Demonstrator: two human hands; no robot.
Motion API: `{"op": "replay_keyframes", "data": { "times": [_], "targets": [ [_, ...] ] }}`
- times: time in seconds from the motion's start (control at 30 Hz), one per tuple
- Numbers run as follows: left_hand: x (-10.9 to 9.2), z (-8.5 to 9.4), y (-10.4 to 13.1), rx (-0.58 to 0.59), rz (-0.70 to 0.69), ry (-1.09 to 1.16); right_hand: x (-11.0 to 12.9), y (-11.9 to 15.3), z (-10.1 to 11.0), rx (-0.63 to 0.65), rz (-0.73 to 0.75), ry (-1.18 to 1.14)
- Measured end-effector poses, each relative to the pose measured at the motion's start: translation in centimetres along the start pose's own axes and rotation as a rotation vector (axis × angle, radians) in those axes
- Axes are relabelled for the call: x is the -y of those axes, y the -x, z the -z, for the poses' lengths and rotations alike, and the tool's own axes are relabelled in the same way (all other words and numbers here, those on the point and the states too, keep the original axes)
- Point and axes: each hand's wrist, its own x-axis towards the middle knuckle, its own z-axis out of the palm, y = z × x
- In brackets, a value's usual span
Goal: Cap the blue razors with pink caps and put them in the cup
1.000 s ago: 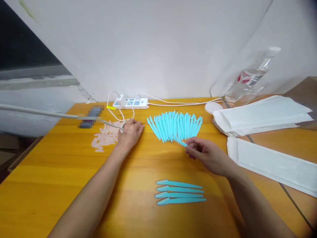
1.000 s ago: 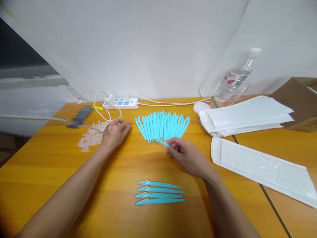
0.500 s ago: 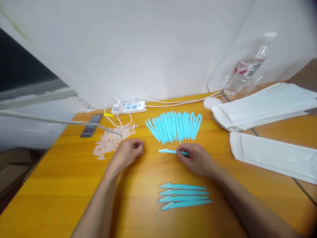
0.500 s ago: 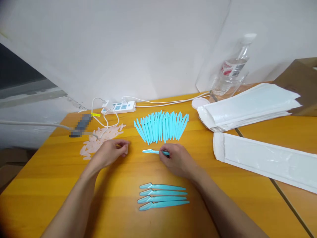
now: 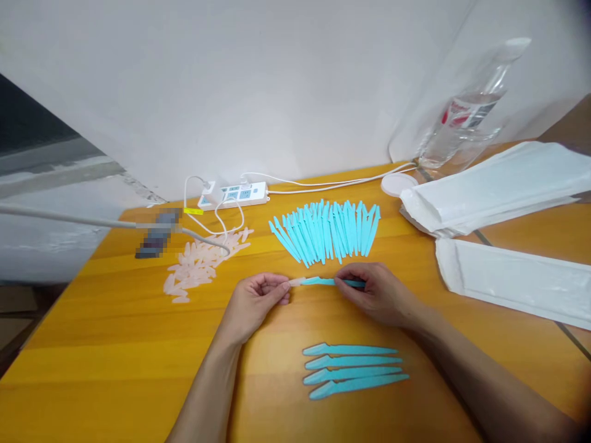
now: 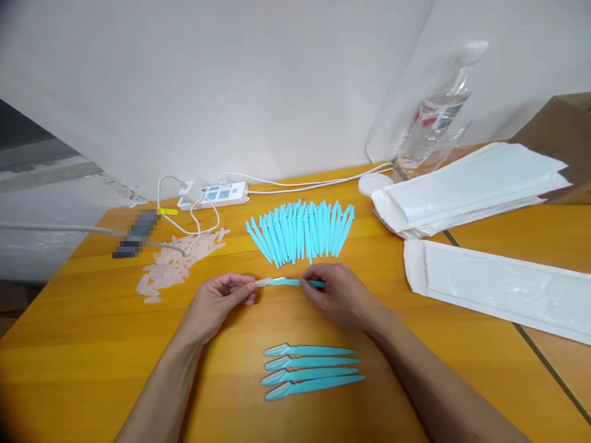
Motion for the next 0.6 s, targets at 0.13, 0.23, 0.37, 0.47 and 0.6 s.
{"op": "replay_keyframes", "data": {
  "times": [0.13,0.23,0.37,0.47,0.6],
  "targets": [
    [0.1,0.0,-0.1,-0.018,-0.023,-0.022,-0.1,0.0,0.1,-0.01,0.009,0.003],
    [0.4,-0.8,0.0,0.031,-0.017,-0.053,-0.1,0.0,0.0,0.009,0.003,0.002],
    [0.3,-2.0,0.6,0.123,-0.073,-0.253,0.3,0.4,0.3,0.064,0.045,0.029],
    [-0.4,-2.2,1.5,0.266,-0.171,-0.456,1.1,1.1,0.9,0.209,0.116,0.09],
    [-1.2,-2.1,2.2,0.418,-0.257,-0.602,2.3,1.7,1.9,0.427,0.156,0.116]
  ]
}}
